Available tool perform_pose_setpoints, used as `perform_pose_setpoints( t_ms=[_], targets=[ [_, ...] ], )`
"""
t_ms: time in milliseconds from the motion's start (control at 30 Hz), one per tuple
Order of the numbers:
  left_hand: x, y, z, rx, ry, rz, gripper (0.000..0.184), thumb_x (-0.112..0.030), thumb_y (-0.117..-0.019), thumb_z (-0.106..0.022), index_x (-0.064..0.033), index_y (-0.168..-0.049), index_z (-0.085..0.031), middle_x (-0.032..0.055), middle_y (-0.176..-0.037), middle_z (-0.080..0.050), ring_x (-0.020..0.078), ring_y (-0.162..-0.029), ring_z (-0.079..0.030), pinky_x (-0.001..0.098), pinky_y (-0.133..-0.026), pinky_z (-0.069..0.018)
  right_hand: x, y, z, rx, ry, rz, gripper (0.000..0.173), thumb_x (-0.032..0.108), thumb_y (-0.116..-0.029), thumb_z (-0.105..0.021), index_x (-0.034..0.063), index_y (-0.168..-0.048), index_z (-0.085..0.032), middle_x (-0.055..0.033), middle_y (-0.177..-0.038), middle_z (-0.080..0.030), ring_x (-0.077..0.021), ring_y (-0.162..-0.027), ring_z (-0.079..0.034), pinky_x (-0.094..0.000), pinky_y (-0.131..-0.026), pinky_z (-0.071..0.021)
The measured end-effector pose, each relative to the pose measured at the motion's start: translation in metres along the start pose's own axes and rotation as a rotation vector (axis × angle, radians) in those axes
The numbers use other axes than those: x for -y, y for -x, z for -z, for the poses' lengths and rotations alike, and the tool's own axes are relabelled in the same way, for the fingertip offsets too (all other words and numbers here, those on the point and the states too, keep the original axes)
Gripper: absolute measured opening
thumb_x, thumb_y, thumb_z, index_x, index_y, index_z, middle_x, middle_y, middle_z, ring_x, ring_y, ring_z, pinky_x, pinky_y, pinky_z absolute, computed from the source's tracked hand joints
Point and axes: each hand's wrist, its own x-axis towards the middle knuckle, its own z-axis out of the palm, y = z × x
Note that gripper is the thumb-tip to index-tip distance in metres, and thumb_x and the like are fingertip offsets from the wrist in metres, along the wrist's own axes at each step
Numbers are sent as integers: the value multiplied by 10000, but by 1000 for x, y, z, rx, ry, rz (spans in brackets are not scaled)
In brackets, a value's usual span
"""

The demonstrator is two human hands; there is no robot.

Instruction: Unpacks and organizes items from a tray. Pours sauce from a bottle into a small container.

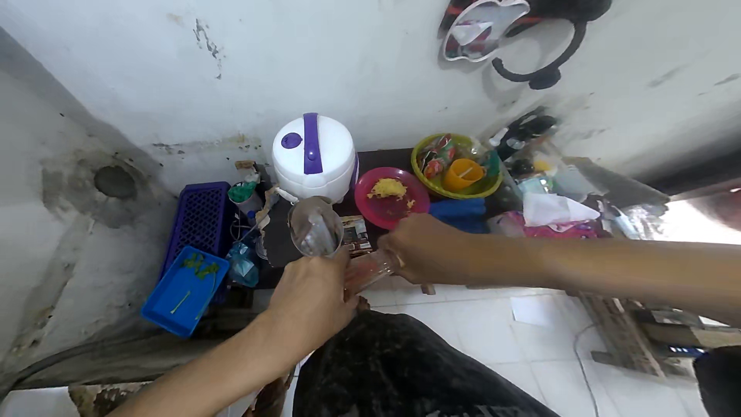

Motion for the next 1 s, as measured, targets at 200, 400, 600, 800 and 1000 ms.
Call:
perform_pose_setpoints(
  t_ms=[200, 400, 600, 800, 1000],
  targets=[
    [19, -5, 11, 417, 587, 26, 229, -111, -901, -723, -31, -1101, -645, 12, -807, -615, 42, -627, -570, 211, -586, -490, -12, -2, -25, -581, 353, 355, 115, 25, -780, -663, -30, -701, -600, -144, -552, -546, -300, -460, -589, -394, -402, -426],
    [31, 0, 8, 705, 1052, -44, 93, -72, -873, -577, -158, -894, -605, -110, -620, -601, -23, -522, -585, 143, -505, -505, 2, 8, -4, -717, 585, 466, 221, 35, -935, -513, -4, -733, -594, -104, -550, -529, -245, -449, -551, -326, -414, -418],
    [30, 6, -4, 991, 1386, -113, 118, -104, -846, -497, -183, -869, -581, -96, -617, -563, -29, -492, -551, 120, -465, -476, 9, 19, 10, -789, 688, 561, 264, 7, -998, -436, -3, -771, -571, -77, -550, -476, -215, -446, -484, -308, -427, -378],
    [31, 6, -25, 1332, 1758, -164, 132, -91, -849, -545, -208, -898, -579, -95, -683, -544, -34, -486, -552, 104, -460, -485, 12, 24, 10, -861, 771, 593, 266, -4, -1014, -392, 3, -822, -576, -62, -572, -478, -195, -470, -459, -303, -461, -358],
    [18, 12, 9, 331, 682, -198, 142, -88, -866, -709, -37, -995, -677, 19, -722, -629, 81, -628, -600, 248, -583, -502, -7, 34, 3, -690, 361, 366, 266, 181, -948, -545, 62, -710, -552, -68, -551, -511, -215, -451, -519, -340, -403, -369]
  ],
)
